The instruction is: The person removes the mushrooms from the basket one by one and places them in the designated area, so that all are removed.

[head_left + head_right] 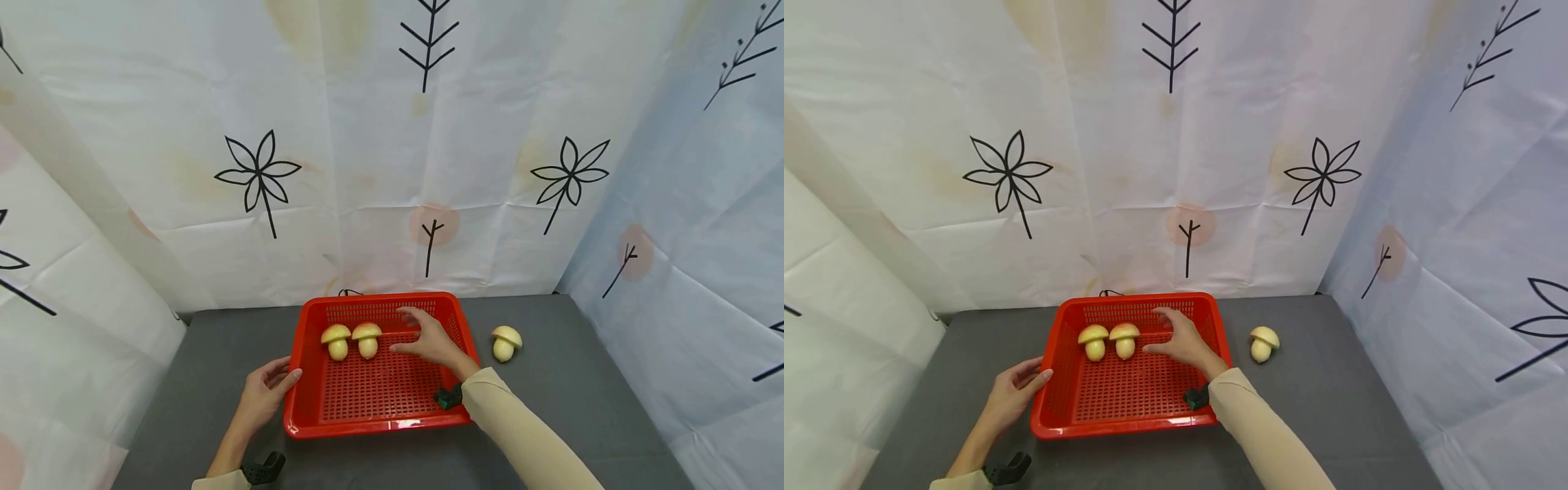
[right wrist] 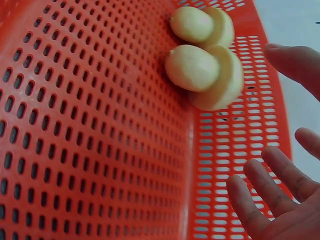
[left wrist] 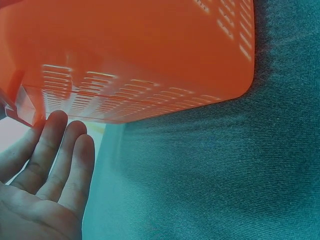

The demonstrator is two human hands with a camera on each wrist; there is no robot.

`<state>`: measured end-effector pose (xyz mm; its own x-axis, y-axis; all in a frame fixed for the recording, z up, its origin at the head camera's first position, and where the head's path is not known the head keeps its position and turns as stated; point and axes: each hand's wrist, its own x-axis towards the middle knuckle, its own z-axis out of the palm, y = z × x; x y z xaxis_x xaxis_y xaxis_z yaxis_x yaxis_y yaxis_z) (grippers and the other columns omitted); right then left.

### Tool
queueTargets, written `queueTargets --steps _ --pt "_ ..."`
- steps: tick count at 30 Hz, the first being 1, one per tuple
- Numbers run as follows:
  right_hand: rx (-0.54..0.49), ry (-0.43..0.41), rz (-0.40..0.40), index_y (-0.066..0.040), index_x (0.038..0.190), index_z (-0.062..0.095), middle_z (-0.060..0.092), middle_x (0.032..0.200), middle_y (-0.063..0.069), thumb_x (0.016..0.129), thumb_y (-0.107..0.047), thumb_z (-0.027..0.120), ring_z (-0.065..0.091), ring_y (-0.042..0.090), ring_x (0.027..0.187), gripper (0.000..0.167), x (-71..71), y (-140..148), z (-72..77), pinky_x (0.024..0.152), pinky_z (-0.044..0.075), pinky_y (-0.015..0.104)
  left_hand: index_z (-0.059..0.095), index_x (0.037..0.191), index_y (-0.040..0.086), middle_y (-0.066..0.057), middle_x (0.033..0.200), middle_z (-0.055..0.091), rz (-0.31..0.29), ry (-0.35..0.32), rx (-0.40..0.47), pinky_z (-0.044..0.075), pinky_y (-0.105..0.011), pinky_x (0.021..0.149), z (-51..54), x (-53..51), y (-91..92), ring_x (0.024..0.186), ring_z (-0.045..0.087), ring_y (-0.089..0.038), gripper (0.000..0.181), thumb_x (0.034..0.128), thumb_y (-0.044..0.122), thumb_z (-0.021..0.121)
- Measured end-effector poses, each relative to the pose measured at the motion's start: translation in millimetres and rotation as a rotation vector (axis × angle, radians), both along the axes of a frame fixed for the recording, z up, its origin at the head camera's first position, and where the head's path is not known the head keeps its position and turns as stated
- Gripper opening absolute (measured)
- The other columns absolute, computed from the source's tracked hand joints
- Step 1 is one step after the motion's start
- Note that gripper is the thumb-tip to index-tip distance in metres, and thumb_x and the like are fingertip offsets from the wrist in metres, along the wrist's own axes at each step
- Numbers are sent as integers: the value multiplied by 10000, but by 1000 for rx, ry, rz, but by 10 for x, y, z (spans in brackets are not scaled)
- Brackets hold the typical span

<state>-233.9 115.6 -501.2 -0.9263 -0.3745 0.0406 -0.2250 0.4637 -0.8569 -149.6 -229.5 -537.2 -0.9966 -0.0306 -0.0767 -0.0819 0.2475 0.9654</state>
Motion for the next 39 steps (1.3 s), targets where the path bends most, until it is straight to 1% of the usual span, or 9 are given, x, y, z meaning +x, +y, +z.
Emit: queueTargets --steps 3,8,14,18,23,27,30,34,39 --pt "3 -21 9 -30 1475 472 523 1392 241 827 -202 871 509 432 1266 780 -11 -70 -45 965 490 597 557 1381 -50 -220 1239 646 -2 2 -3 590 -278 832 10 4 3 1018 679 -135 498 982 209 705" --pt "62 -28 23 -37 1477 467 523 1398 227 828 -200 868 522 407 1249 780 -40 -181 -129 957 505 552 561 1383 -39 -206 1236 649 8 -7 -12 590 -288 842 12 1 8 1050 678 -186 503 980 223 708" --pt "102 -50 14 -51 1487 460 509 1417 192 817 -204 881 520 378 1238 806 -87 -309 -208 968 494 541 557 1388 -35 -205 1241 649 6 -12 -19 592 -320 854 -2 -3 4 1050 681 -195 513 979 234 710" --pt "111 -57 15 -48 1503 438 476 1440 217 812 -185 882 513 409 1239 832 -117 -373 -258 956 498 545 557 1386 -40 -210 1237 650 2 -7 -7 593 -314 848 -9 -5 1 1044 682 -200 517 977 234 713" --pt "135 -68 18 -58 1522 415 458 1459 209 821 -206 876 481 390 1296 853 -155 -440 -317 1018 464 560 559 1388 -33 -209 1247 649 -6 -4 -1 593 -309 847 -1 1 -2 1037 681 -168 519 975 241 715" --pt "164 -57 17 -78 1520 425 468 1456 193 809 -225 885 450 377 1333 859 -176 -478 -343 1027 457 563 556 1393 -29 -209 1262 644 -14 -3 -3 591 -295 844 10 4 -4 1027 674 -116 527 974 249 716" --pt "158 -50 9 -83 1511 443 479 1450 195 794 -213 893 414 391 1367 856 -178 -499 -344 1026 453 576 554 1397 -25 -208 1269 641 -16 -8 -1 588 -285 841 15 6 -4 1029 671 -106 530 975 253 715" --pt "150 -48 6 -85 1513 445 459 1445 210 791 -202 894 410 398 1364 859 -163 -526 -334 1025 450 584 553 1395 -29 -210 1270 641 -14 -8 0 590 -295 846 10 5 -3 1060 676 -168 531 974 250 716" --pt "157 -35 8 -90 1519 440 458 1421 210 789 -185 896 468 379 1293 867 -153 -586 -339 1010 463 569 552 1394 -31 -210 1273 640 -9 -8 -11 590 -307 852 7 2 0 1088 671 -229 519 976 232 713"
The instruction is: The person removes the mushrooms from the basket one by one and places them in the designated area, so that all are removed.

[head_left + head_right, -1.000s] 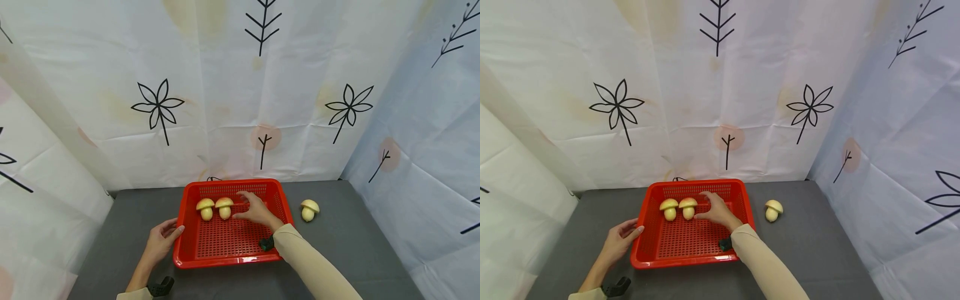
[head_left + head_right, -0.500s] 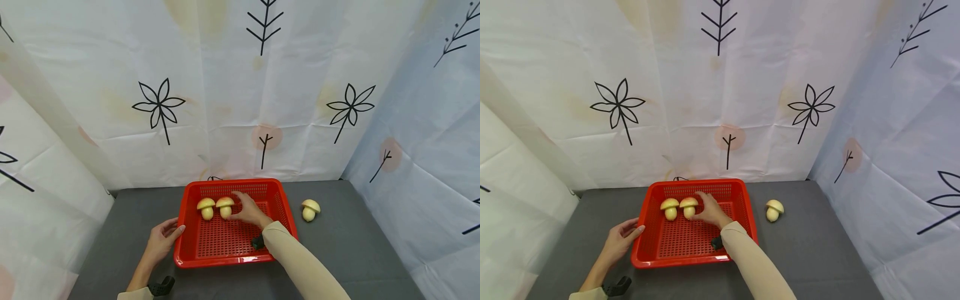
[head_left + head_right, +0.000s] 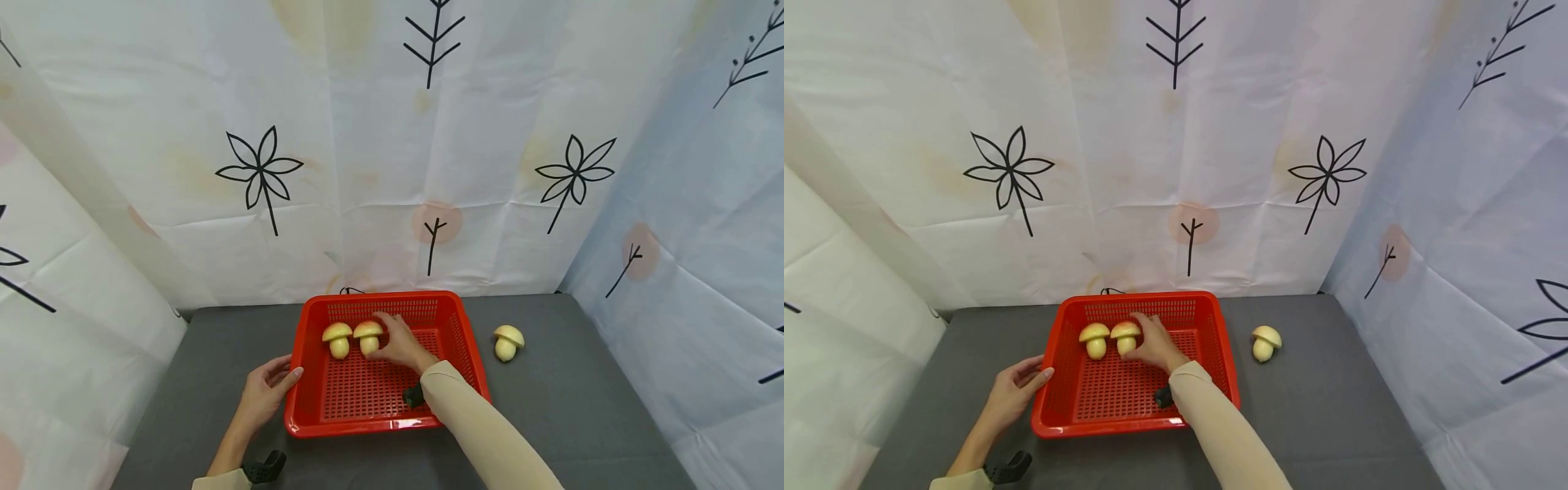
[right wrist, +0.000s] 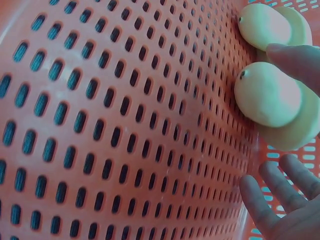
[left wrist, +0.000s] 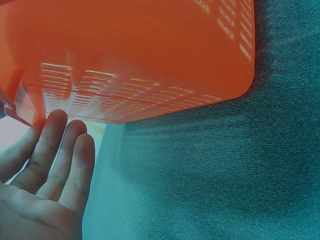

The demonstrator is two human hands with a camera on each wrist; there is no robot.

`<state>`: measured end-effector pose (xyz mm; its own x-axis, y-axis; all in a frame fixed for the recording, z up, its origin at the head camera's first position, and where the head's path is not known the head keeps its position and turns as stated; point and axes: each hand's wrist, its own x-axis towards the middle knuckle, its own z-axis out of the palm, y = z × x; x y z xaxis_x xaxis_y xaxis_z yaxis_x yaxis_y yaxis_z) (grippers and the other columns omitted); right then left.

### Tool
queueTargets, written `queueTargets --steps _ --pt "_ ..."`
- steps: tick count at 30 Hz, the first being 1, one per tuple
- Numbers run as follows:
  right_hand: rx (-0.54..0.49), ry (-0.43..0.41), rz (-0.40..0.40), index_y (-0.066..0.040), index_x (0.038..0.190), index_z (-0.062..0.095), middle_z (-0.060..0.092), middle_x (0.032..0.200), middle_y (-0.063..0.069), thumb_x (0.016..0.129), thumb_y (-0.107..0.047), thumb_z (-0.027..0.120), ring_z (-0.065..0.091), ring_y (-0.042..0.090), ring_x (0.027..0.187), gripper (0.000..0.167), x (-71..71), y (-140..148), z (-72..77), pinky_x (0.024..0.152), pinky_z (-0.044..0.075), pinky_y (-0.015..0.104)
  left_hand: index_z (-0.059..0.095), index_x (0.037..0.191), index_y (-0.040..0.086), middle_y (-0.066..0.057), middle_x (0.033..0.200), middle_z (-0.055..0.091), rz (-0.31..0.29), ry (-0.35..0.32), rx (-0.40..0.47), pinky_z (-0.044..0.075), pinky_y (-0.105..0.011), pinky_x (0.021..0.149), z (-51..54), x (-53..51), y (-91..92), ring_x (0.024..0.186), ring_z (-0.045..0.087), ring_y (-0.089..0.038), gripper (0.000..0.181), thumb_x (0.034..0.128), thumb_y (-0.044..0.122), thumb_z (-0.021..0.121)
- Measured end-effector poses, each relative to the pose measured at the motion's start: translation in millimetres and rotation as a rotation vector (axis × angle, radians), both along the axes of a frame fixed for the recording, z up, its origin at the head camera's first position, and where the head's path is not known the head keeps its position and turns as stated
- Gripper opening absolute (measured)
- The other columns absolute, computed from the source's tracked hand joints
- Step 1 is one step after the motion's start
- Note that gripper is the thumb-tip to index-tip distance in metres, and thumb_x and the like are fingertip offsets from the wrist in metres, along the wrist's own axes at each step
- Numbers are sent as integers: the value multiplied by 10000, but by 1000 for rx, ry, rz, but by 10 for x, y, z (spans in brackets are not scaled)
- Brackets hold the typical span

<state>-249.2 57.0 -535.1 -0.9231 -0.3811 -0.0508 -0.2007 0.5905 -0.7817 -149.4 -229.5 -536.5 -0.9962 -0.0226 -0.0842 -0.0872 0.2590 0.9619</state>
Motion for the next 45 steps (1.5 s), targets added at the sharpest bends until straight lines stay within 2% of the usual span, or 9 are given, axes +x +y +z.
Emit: queueTargets --steps 11,17,24,30,38,45 --pt "53 25 21 -141 1525 449 477 1326 199 770 -173 911 546 305 1081 886 -27 -119 -22 850 526 475 556 1392 -28 -208 1276 640 12 -11 0 589 -314 860 7 -7 16 1105 667 -277 517 972 225 719" --pt "114 54 32 -143 1502 481 495 1223 190 748 -157 924 554 270 973 875 -20 -176 -1 769 520 417 561 1389 -28 -211 1274 642 13 -5 5 591 -314 855 5 -5 8 1070 678 -218 501 977 213 712" --pt "161 68 18 -127 1458 515 508 1142 161 730 -112 927 559 271 943 837 18 -216 4 743 513 415 562 1388 -28 -208 1269 644 11 -1 7 591 -312 854 4 0 1 1027 678 -125 506 974 218 716" --pt "204 81 12 -151 1442 515 510 1151 146 741 -116 917 569 273 968 808 29 -229 -29 762 514 413 559 1393 -24 -205 1262 645 12 -7 13 591 -315 854 0 -1 3 1029 680 -134 506 974 214 715" --pt "165 79 19 -103 1437 515 517 1166 152 728 -133 925 572 265 953 819 68 -145 1 755 521 407 557 1393 -27 -207 1265 644 11 -5 11 589 -315 862 5 -6 17 1074 676 -224 509 974 215 716" --pt "78 53 20 -100 1419 515 520 1205 132 723 -198 942 559 273 1031 823 122 -63 114 831 527 445 553 1398 -25 -210 1271 640 9 -8 12 587 -310 863 16 -2 16 1067 678 -195 520 978 238 712"
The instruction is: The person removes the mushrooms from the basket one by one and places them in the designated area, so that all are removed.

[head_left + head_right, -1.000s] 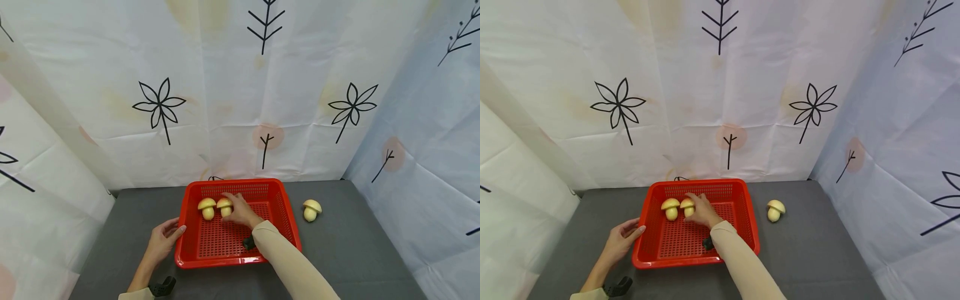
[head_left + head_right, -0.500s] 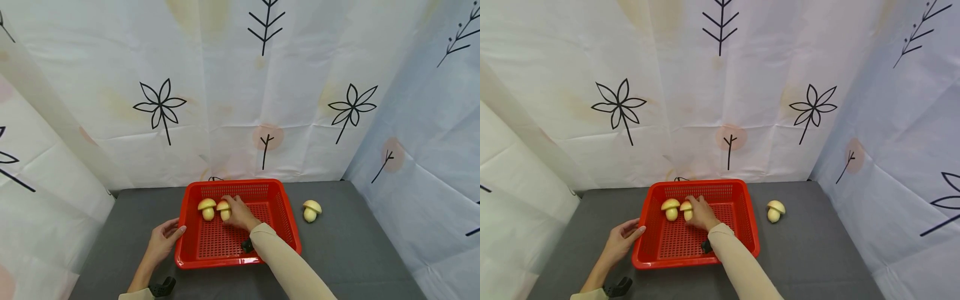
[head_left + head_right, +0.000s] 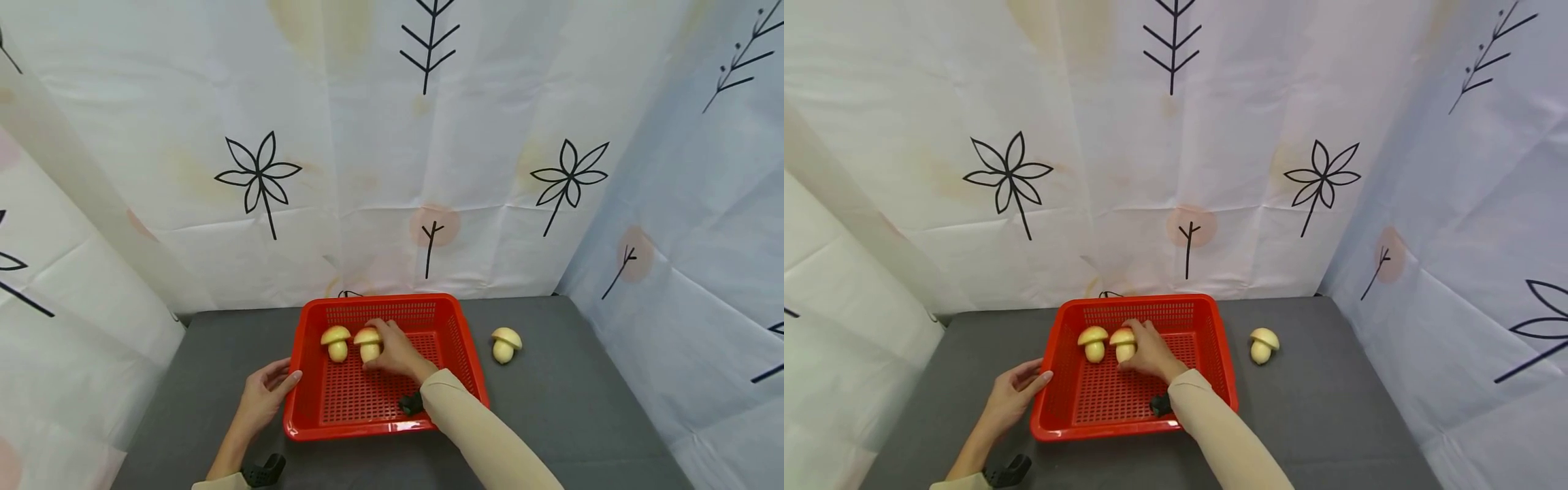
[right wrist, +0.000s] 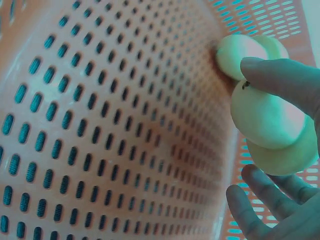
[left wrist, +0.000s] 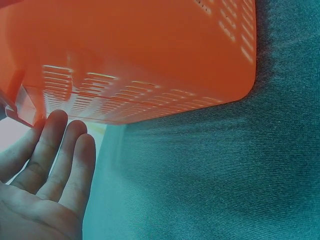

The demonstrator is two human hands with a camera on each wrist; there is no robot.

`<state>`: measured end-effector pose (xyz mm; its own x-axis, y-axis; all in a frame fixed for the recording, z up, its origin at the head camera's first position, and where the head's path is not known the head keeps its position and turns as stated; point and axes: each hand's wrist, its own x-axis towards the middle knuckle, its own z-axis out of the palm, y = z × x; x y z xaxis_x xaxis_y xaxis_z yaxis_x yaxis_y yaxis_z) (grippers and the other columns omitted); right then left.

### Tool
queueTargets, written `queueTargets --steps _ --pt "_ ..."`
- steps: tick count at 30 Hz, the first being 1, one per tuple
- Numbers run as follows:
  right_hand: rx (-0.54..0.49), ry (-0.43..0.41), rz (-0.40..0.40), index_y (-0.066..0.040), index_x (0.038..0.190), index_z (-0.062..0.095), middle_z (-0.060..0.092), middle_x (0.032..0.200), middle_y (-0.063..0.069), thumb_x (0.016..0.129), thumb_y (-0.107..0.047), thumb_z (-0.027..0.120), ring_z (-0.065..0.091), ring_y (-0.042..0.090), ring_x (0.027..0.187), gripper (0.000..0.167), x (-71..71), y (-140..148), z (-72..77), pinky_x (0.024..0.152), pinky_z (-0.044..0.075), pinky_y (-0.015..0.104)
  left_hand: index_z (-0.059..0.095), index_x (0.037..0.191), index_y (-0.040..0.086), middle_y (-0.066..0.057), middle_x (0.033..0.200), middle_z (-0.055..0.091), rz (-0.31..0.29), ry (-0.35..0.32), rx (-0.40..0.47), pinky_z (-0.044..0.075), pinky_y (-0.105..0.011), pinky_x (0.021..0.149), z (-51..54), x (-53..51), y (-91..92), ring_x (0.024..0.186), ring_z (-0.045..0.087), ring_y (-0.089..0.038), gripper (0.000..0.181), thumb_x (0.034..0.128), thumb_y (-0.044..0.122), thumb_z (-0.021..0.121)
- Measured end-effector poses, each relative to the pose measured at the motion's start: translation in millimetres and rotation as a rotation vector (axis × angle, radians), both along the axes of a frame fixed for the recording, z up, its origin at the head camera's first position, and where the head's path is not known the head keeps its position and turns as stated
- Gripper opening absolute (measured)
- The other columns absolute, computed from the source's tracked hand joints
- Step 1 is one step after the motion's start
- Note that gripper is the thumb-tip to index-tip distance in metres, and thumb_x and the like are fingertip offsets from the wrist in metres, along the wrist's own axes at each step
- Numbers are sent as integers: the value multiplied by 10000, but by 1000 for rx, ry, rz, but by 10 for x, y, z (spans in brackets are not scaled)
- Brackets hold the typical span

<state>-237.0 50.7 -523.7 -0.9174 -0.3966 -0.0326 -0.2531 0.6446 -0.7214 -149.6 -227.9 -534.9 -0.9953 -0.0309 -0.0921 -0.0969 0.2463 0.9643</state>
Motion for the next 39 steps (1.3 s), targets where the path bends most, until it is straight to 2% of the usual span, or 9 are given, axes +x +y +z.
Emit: queueTargets --steps 8,12,15,20,26,30,35,39 --pt "-69 11 16 -134 1436 505 527 1260 100 741 -243 934 541 291 1116 824 64 87 147 875 533 483 545 1404 -28 -215 1279 637 -3 -1 -3 587 -312 865 2 0 1 1057 679 -175 513 980 211 708" --pt "-74 24 36 -136 1450 493 524 1319 99 761 -275 922 523 336 1228 823 97 134 241 942 515 525 542 1405 -33 -220 1282 635 -2 2 -8 588 -315 864 -2 -1 -3 1065 678 -192 518 982 217 706" --pt "-86 31 51 -130 1459 482 521 1359 82 770 -286 916 519 307 1262 830 117 174 320 962 509 506 542 1405 -33 -219 1274 638 -2 1 -7 589 -313 861 -2 -1 -7 1057 679 -184 519 982 220 705" --pt "-123 47 70 -111 1457 476 526 1363 66 775 -258 915 549 249 1207 825 145 231 438 924 526 450 544 1402 -32 -216 1262 642 -3 1 -2 590 -310 855 -5 0 -9 1027 680 -134 514 980 212 707" --pt "-150 78 71 -138 1447 478 537 1333 40 773 -237 917 554 224 1174 811 200 295 562 928 520 435 539 1408 -30 -219 1279 635 0 -3 -3 588 -316 863 -8 1 -2 1080 676 -216 528 979 226 710" --pt "-188 82 66 -139 1456 474 532 1333 39 773 -235 916 561 217 1148 819 237 361 633 917 528 423 545 1402 -32 -221 1271 638 5 -4 1 591 -313 855 -8 5 0 1075 679 -221 520 977 216 712" --pt "-238 105 67 -104 1453 470 537 1330 56 771 -178 914 570 224 1133 817 275 458 680 935 541 451 547 1397 -40 -228 1260 642 5 5 -5 593 -312 847 -15 1 -1 1056 683 -200 511 979 206 709" --pt "-227 123 50 -118 1456 469 538 1329 49 762 -156 918 567 213 1131 827 305 537 692 930 542 450 547 1400 -32 -223 1271 639 4 0 2 592 -317 852 -13 -3 0 1057 683 -185 510 980 209 708"
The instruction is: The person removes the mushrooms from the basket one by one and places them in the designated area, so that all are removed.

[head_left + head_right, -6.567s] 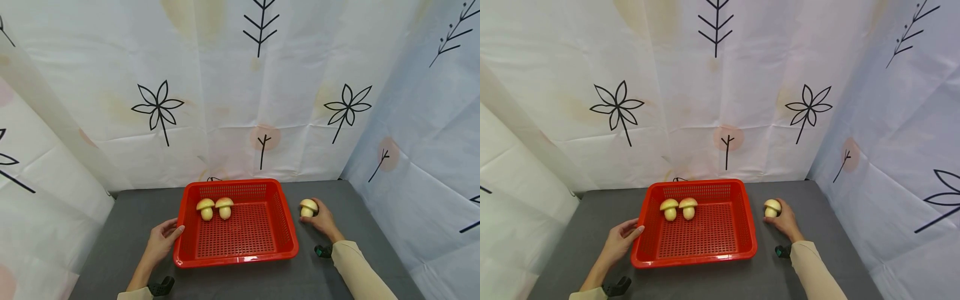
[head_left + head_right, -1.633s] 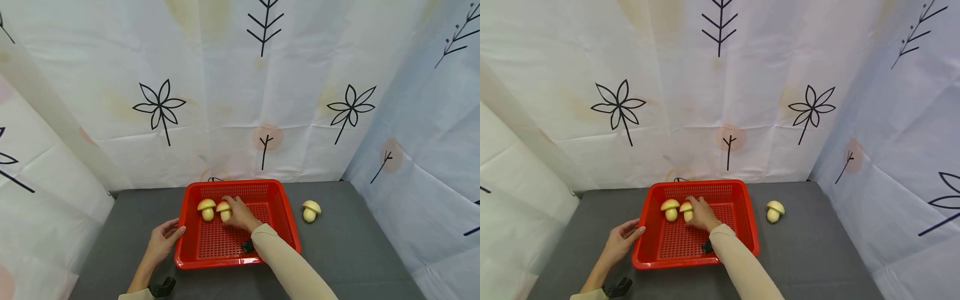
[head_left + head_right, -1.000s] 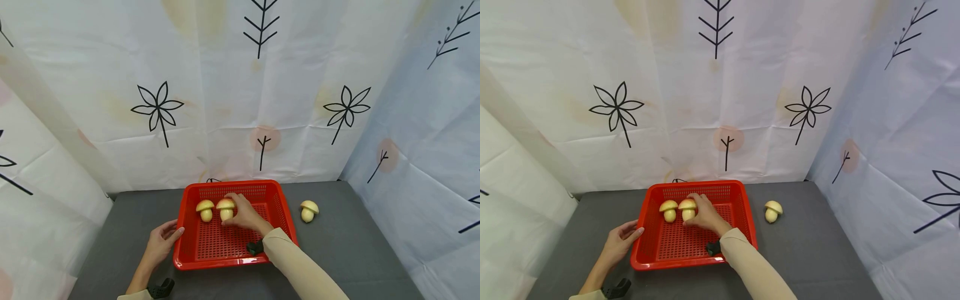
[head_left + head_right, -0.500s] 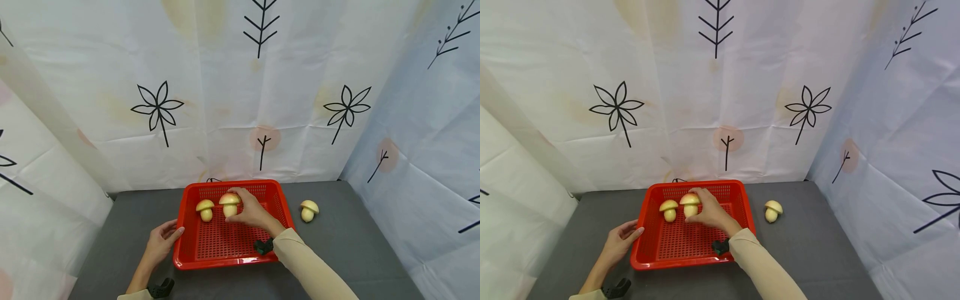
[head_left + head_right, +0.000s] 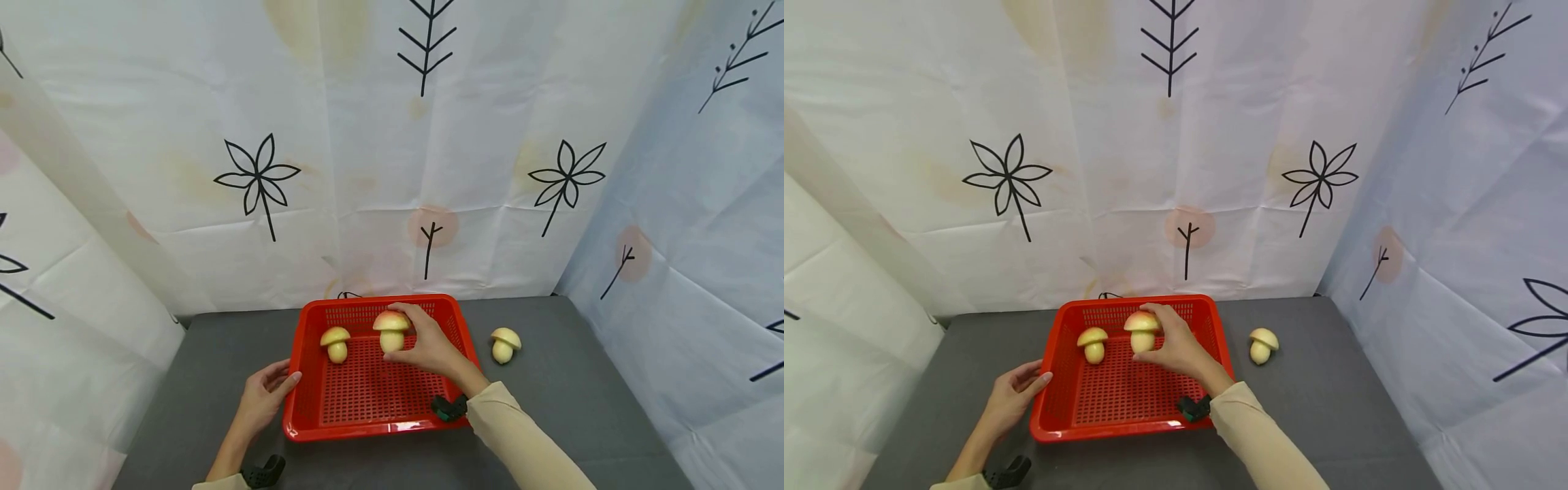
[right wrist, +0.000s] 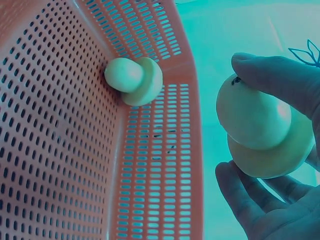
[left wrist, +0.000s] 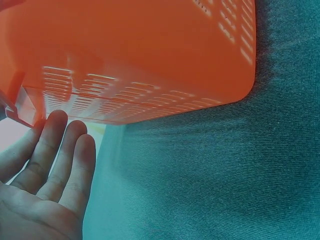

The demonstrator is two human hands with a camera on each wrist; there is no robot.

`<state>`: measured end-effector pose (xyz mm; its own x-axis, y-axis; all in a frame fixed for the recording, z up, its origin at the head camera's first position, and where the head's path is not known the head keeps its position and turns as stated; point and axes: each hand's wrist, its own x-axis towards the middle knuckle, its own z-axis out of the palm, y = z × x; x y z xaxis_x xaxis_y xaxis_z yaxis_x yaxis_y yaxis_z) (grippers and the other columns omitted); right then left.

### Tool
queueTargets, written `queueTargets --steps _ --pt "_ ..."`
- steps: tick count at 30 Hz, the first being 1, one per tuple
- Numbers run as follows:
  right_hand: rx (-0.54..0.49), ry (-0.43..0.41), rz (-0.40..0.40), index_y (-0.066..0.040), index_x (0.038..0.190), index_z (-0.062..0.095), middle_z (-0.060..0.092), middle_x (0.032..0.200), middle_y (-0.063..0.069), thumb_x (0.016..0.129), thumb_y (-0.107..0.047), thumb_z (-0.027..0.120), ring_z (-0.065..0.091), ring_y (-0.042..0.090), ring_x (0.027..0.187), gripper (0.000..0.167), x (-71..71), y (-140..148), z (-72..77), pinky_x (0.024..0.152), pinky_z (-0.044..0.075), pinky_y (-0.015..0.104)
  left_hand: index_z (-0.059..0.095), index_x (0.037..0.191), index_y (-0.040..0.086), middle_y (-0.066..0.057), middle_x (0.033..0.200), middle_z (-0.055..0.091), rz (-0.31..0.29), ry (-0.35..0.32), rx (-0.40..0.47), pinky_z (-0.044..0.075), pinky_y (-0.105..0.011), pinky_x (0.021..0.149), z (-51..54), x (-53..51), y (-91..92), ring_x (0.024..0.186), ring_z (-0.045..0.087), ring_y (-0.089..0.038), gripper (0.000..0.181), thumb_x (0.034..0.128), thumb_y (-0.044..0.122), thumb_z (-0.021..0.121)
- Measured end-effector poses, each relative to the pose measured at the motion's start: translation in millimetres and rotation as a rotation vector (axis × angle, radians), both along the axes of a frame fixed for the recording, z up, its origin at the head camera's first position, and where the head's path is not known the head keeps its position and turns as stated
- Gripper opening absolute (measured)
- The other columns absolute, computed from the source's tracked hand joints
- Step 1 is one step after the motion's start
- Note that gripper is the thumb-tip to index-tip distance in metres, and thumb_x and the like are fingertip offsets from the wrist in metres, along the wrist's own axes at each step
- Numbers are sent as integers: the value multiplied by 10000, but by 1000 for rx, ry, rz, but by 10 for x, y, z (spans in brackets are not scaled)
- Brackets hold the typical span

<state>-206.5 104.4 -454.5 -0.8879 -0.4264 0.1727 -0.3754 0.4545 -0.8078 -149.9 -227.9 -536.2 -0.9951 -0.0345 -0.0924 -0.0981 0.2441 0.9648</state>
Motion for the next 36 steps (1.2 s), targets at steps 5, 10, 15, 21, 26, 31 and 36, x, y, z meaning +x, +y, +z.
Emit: queueTargets --steps 5,10,15,21,26,31,36 --pt "11 23 -22 -98 1461 473 545 1334 53 759 -159 920 571 217 1129 835 49 103 16 912 538 429 549 1399 -29 -217 1270 638 0 -5 5 590 -309 854 12 6 -5 1053 679 -161 515 980 224 709" --pt "5 33 -31 -83 1470 467 535 1349 56 757 -153 922 567 226 1137 849 82 215 35 913 533 454 544 1396 -50 -233 1261 637 -6 6 6 592 -290 836 15 15 -10 1051 681 -180 512 985 212 701" --pt "-40 45 -31 -90 1475 460 519 1370 84 763 -134 915 561 267 1167 847 119 338 71 939 523 529 547 1395 -40 -230 1258 638 -3 1 19 594 -295 833 8 20 -17 1062 684 -212 505 981 202 705" --pt "-37 83 -69 -148 1458 472 536 1362 67 765 -157 917 560 264 1181 823 154 491 130 959 515 528 545 1399 -36 -227 1257 638 -4 -2 17 596 -318 841 1 17 -17 1081 679 -254 516 980 217 708" --pt "-17 111 -103 -141 1460 479 554 1360 78 757 -170 923 561 273 1188 832 172 604 164 953 510 507 543 1404 -31 -223 1271 634 -2 -9 12 593 -321 851 -2 12 -12 1095 673 -268 528 979 233 710" --pt "-16 108 -117 -91 1475 468 539 1375 139 780 -167 908 559 325 1197 826 195 708 167 960 500 532 547 1403 -24 -221 1278 634 2 -17 17 592 -323 855 -4 2 -11 1092 675 -249 519 978 224 711" --pt "-51 104 -127 -45 1480 451 527 1366 177 778 -137 904 568 351 1183 841 200 806 172 968 515 538 551 1398 -26 -221 1269 637 -1 -9 18 594 -325 849 -8 -3 -13 1094 675 -267 525 973 232 718"
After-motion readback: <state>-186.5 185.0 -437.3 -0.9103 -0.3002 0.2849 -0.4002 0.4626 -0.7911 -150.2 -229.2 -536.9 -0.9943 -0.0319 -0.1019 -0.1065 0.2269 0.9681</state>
